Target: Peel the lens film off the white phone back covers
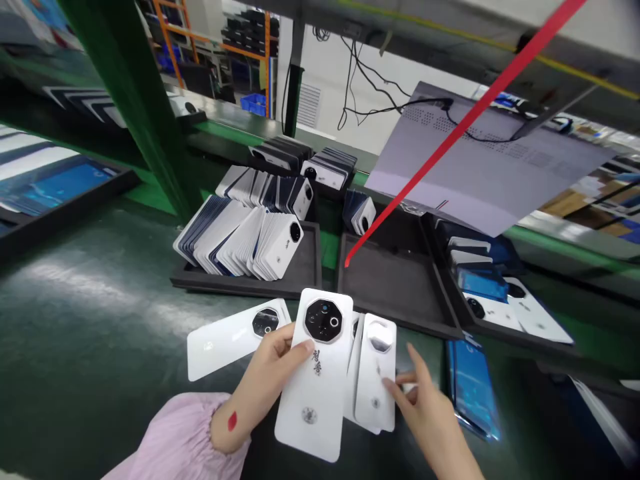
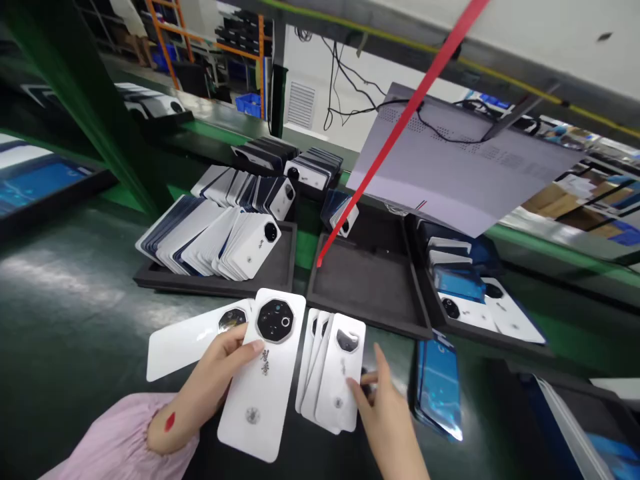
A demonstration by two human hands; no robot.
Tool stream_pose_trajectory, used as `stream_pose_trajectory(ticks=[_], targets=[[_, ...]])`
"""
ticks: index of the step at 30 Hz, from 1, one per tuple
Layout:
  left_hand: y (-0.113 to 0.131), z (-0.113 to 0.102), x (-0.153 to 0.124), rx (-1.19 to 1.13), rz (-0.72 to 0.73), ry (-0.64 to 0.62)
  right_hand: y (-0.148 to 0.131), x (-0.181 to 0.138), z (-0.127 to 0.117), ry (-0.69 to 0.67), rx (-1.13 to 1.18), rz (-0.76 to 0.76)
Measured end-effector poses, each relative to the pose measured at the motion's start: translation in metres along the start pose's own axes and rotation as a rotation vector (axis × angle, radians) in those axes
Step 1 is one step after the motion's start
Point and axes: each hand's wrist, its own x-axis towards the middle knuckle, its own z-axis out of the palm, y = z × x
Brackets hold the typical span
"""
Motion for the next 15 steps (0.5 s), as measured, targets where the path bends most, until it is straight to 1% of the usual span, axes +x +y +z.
stream_pose_trajectory(ticks=[2, 3, 4, 7, 9, 10, 12, 13, 15], targets=[[-0.003, 0.005, 0.001, 0.071, -0.022, -0.001, -0.015, -0.002, -0.008, 0.137, -0.089, -0.104], [-0.004, 0.008, 0.002, 0.111, -0.028, -0.002, -0.027, -0.004, -0.011, 0.181, -0.105, -0.176], [-0.006, 0.012, 0.002, 0.151, -0.029, -0.007, -0.040, -0.006, -0.014, 0.198, -0.101, -0.262], [-0.008, 0.025, 0.002, 0.262, -0.017, -0.042, -0.076, -0.012, -0.011, 0.150, -0.049, -0.537], [-0.010, 0.034, 0.002, 0.328, -0.007, -0.083, -0.086, -0.013, -0.003, 0.135, -0.017, -0.618], [-0.010, 0.038, 0.002, 0.359, -0.007, -0.109, -0.086, -0.012, 0.000, 0.139, 0.002, -0.619], [-0.012, 0.046, 0.003, 0.414, -0.009, -0.163, -0.079, -0.011, 0.000, 0.185, 0.057, -0.551], [-0.013, 0.049, 0.004, 0.437, -0.012, -0.185, -0.075, -0.011, -0.002, 0.245, 0.095, -0.499], [-0.015, 0.054, 0.007, 0.461, -0.022, -0.206, -0.069, -0.016, -0.006, 0.461, 0.176, -0.398]])
